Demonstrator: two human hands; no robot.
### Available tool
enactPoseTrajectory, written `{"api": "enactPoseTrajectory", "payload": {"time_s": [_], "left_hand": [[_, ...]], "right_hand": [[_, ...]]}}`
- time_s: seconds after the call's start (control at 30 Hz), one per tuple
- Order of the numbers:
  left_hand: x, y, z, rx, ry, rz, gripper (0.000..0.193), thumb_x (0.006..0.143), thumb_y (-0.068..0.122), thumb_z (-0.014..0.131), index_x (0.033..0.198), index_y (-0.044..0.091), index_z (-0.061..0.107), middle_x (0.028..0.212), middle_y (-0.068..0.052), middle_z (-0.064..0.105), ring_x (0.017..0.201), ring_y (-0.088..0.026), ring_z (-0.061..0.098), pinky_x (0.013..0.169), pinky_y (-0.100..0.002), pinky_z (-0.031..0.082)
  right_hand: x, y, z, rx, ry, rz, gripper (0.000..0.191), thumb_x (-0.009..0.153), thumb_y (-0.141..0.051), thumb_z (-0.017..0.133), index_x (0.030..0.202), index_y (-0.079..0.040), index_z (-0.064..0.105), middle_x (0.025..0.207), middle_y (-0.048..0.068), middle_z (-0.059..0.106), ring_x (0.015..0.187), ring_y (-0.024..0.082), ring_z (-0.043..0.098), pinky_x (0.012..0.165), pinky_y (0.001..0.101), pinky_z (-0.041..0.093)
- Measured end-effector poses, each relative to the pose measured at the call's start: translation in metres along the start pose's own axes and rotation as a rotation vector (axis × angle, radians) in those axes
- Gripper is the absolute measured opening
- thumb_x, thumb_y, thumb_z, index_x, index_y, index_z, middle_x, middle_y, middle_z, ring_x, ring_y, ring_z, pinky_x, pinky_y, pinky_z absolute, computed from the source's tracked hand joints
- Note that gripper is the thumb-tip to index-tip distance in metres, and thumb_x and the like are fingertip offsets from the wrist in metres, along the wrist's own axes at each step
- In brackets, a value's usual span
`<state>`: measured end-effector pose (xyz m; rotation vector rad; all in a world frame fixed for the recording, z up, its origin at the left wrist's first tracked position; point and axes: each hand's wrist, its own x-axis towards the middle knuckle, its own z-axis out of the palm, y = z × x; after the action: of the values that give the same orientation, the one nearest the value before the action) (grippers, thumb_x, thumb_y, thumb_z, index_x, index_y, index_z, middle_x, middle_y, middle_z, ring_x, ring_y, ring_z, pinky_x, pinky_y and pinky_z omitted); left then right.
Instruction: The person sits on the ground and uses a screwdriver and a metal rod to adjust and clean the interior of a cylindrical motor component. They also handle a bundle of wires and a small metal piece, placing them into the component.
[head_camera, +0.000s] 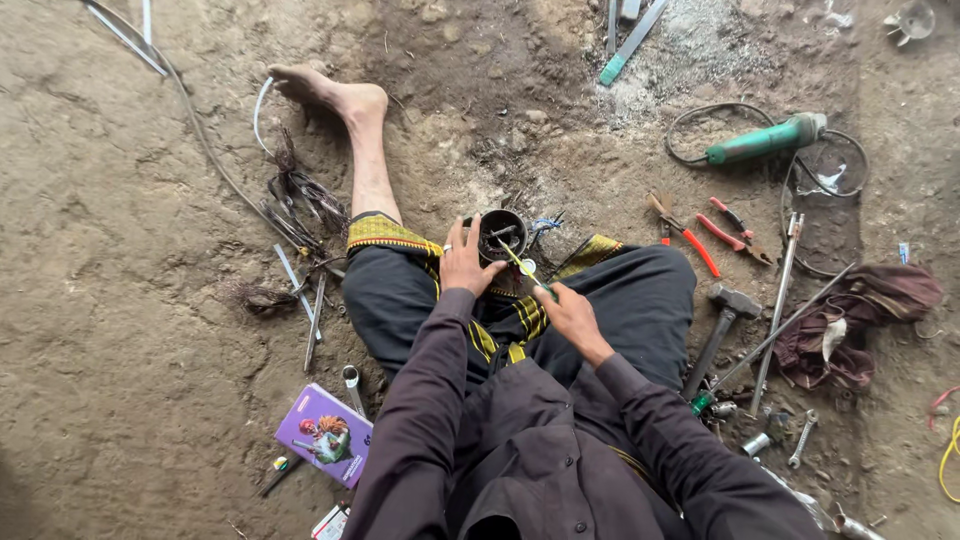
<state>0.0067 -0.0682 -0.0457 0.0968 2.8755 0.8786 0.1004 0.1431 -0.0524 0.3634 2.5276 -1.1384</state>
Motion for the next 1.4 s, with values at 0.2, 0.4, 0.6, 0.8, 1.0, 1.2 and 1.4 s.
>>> {"api": "enactPoseTrajectory", "payload": {"time_s": [0.2, 0.4, 0.6, 0.8, 1.0, 1.2, 1.4], "left_hand": [[0.031, -0.004, -0.009, 0.267, -0.329, -0.023, 0.129, 0.063, 0.064, 0.086, 0.162, 0.014, 0.02, 0.169, -0.011, 0.021, 0.154, -0.032, 0.026, 0.114, -0.05, 0.036], [0.046, -0.014, -0.003, 0.368, -0.247, 0.128, 0.128, 0.065, 0.073, 0.079, 0.157, 0.0, 0.027, 0.163, -0.019, 0.031, 0.151, -0.036, 0.031, 0.122, -0.048, 0.025], [0.054, -0.014, 0.005, 0.483, -0.251, 0.223, 0.128, 0.068, 0.074, 0.077, 0.154, -0.008, 0.028, 0.161, -0.026, 0.031, 0.147, -0.043, 0.032, 0.122, -0.051, 0.021], [0.046, -0.013, 0.003, 0.393, -0.191, 0.163, 0.127, 0.067, 0.073, 0.075, 0.155, -0.006, 0.029, 0.162, -0.024, 0.032, 0.148, -0.041, 0.033, 0.122, -0.051, 0.02], [0.055, -0.014, 0.007, 0.47, -0.298, 0.129, 0.127, 0.071, 0.077, 0.073, 0.155, -0.006, 0.027, 0.164, -0.028, 0.028, 0.15, -0.043, 0.029, 0.125, -0.051, 0.018], [0.044, -0.008, 0.006, 0.409, -0.257, 0.043, 0.128, 0.07, 0.074, 0.076, 0.158, 0.0, 0.021, 0.166, -0.019, 0.023, 0.153, -0.036, 0.025, 0.124, -0.051, 0.017], [0.039, -0.007, 0.006, 0.275, -0.242, -0.05, 0.128, 0.069, 0.062, 0.084, 0.162, 0.008, 0.015, 0.17, -0.013, 0.019, 0.155, -0.032, 0.024, 0.121, -0.054, 0.024]], "right_hand": [[0.017, -0.035, 0.024, -0.025, 0.021, 0.167, 0.052, 0.088, -0.057, 0.067, 0.084, -0.005, 0.07, 0.075, 0.02, 0.07, 0.076, 0.04, 0.071, 0.067, 0.0494, 0.052], [0.031, -0.044, 0.043, 0.008, 0.161, 0.262, 0.036, 0.088, -0.045, 0.067, 0.084, -0.01, 0.075, 0.075, 0.022, 0.069, 0.078, 0.043, 0.069, 0.067, 0.0517, 0.052], [0.041, -0.051, 0.058, -0.049, 0.359, 0.202, 0.033, 0.085, -0.038, 0.071, 0.08, -0.006, 0.074, 0.078, 0.022, 0.07, 0.079, 0.044, 0.067, 0.068, 0.0522, 0.052], [0.039, -0.053, 0.051, 0.075, 0.285, 0.233, 0.028, 0.085, -0.037, 0.068, 0.084, -0.01, 0.075, 0.076, 0.023, 0.068, 0.077, 0.044, 0.068, 0.067, 0.0517, 0.053], [0.046, -0.049, 0.06, 0.009, 0.355, 0.241, 0.029, 0.083, -0.037, 0.069, 0.081, -0.008, 0.076, 0.078, 0.023, 0.069, 0.079, 0.045, 0.068, 0.071, 0.0531, 0.053], [0.035, -0.038, 0.054, 0.015, 0.186, 0.179, 0.032, 0.088, -0.041, 0.069, 0.087, -0.009, 0.073, 0.082, 0.021, 0.07, 0.082, 0.044, 0.068, 0.071, 0.052, 0.053], [0.012, 0.001, -0.03, -0.128, -0.092, 0.059, 0.044, 0.089, -0.051, 0.071, 0.094, -0.007, 0.066, 0.079, 0.018, 0.07, 0.074, 0.035, 0.07, 0.065, 0.0452, 0.051]]}}
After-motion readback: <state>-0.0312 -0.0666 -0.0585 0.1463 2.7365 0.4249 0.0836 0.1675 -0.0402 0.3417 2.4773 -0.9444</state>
